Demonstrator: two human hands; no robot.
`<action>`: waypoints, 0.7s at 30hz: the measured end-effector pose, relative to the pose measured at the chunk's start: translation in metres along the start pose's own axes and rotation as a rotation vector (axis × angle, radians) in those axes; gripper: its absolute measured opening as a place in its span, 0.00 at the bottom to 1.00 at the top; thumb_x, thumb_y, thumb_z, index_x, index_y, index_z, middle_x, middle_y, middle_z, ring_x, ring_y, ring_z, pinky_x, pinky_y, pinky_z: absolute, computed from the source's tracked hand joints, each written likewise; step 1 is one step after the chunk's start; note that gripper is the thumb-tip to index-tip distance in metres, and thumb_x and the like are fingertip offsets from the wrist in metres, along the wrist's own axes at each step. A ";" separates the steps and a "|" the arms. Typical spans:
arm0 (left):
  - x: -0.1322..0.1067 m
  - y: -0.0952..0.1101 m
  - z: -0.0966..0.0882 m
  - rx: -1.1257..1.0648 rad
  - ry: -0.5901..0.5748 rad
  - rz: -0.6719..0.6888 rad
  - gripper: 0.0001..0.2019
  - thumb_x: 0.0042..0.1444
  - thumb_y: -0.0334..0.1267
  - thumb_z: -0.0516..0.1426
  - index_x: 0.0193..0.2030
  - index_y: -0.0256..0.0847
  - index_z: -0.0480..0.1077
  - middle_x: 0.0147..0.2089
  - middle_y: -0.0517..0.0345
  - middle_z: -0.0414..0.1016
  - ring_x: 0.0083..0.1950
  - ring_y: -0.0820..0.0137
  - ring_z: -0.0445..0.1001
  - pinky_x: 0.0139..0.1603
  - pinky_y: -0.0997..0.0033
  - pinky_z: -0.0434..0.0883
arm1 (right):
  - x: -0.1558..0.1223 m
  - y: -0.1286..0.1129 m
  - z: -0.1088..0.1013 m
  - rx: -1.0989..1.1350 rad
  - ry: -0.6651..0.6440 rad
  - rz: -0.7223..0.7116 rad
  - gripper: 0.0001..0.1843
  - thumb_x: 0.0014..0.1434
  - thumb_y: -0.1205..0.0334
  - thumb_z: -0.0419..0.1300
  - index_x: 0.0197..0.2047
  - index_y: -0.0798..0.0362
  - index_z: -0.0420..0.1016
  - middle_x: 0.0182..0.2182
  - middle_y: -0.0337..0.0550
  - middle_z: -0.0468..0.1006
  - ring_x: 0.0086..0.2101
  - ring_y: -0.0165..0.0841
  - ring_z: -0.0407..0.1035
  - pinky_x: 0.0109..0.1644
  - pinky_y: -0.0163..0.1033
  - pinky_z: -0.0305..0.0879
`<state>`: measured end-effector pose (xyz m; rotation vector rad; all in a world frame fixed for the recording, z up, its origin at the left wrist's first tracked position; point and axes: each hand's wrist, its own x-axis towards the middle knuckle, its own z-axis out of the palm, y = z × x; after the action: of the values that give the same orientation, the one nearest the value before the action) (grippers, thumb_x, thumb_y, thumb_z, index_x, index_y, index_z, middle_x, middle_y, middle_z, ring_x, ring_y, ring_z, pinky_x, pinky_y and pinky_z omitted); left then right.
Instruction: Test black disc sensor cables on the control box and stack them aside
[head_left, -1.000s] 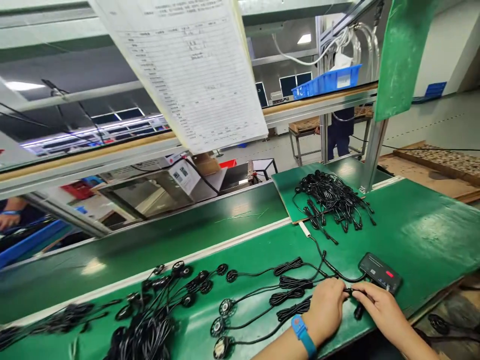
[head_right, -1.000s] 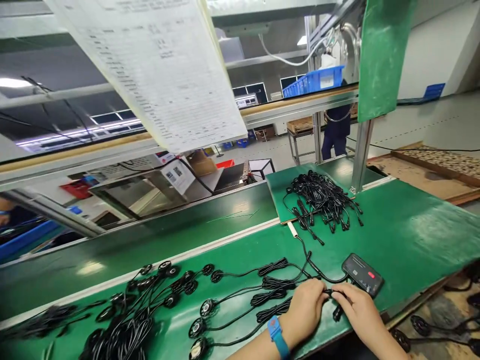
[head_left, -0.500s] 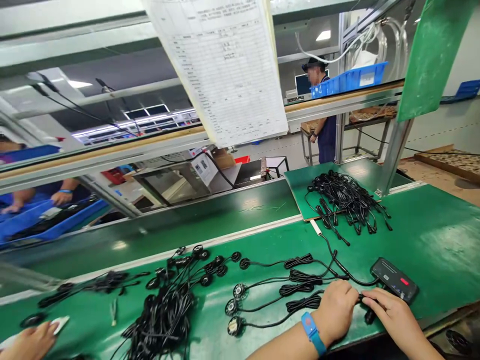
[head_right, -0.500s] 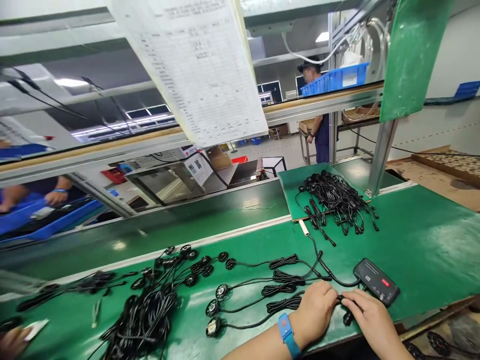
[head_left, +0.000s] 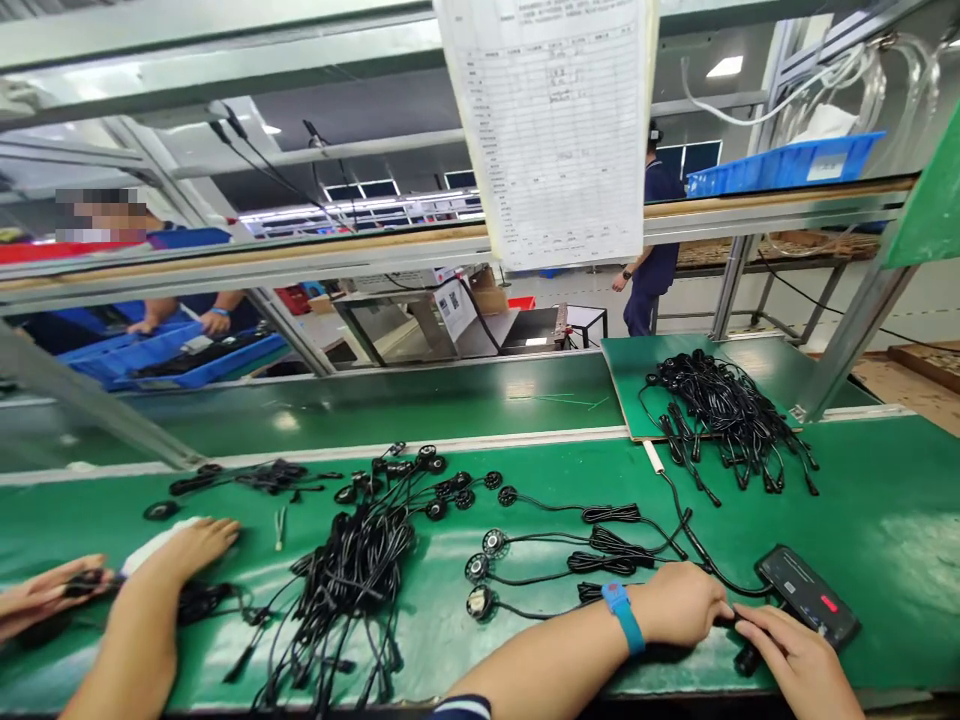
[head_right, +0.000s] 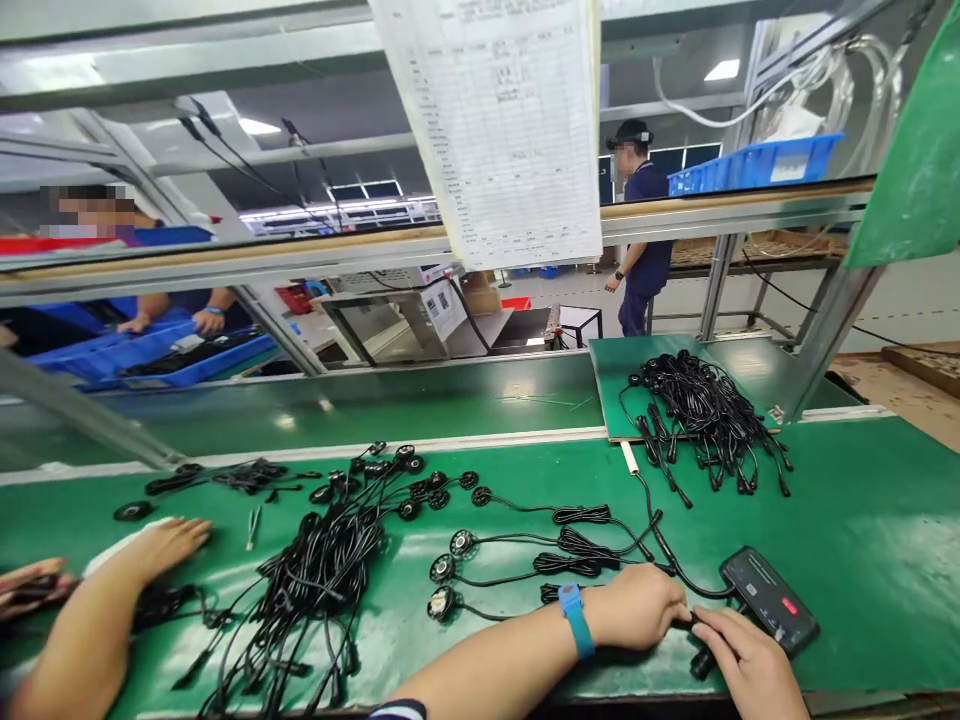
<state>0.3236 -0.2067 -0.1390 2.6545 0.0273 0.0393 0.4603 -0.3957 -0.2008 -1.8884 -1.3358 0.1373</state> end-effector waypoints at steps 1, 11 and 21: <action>0.001 0.001 0.000 -0.006 -0.020 -0.012 0.10 0.68 0.41 0.56 0.41 0.41 0.77 0.37 0.54 0.83 0.41 0.62 0.82 0.35 0.71 0.69 | -0.002 0.004 -0.001 -0.015 0.000 -0.012 0.24 0.68 0.36 0.58 0.46 0.44 0.86 0.46 0.41 0.83 0.44 0.39 0.80 0.48 0.34 0.79; -0.007 0.002 0.018 0.308 0.239 0.247 0.06 0.67 0.37 0.56 0.42 0.37 0.70 0.39 0.53 0.78 0.40 0.65 0.76 0.37 0.67 0.67 | 0.005 0.037 -0.003 -0.033 -0.126 -0.065 0.22 0.68 0.40 0.57 0.46 0.44 0.87 0.47 0.39 0.82 0.45 0.37 0.80 0.50 0.29 0.76; -0.001 0.007 0.027 0.249 0.254 0.222 0.05 0.63 0.36 0.60 0.41 0.38 0.70 0.38 0.56 0.77 0.39 0.66 0.74 0.37 0.67 0.66 | 0.007 0.023 -0.007 -0.042 -0.070 -0.001 0.26 0.66 0.35 0.58 0.44 0.46 0.87 0.43 0.42 0.83 0.42 0.41 0.80 0.47 0.35 0.80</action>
<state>0.3231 -0.2258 -0.1600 2.8696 -0.1903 0.4743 0.4838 -0.3967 -0.2082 -1.9339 -1.3963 0.1783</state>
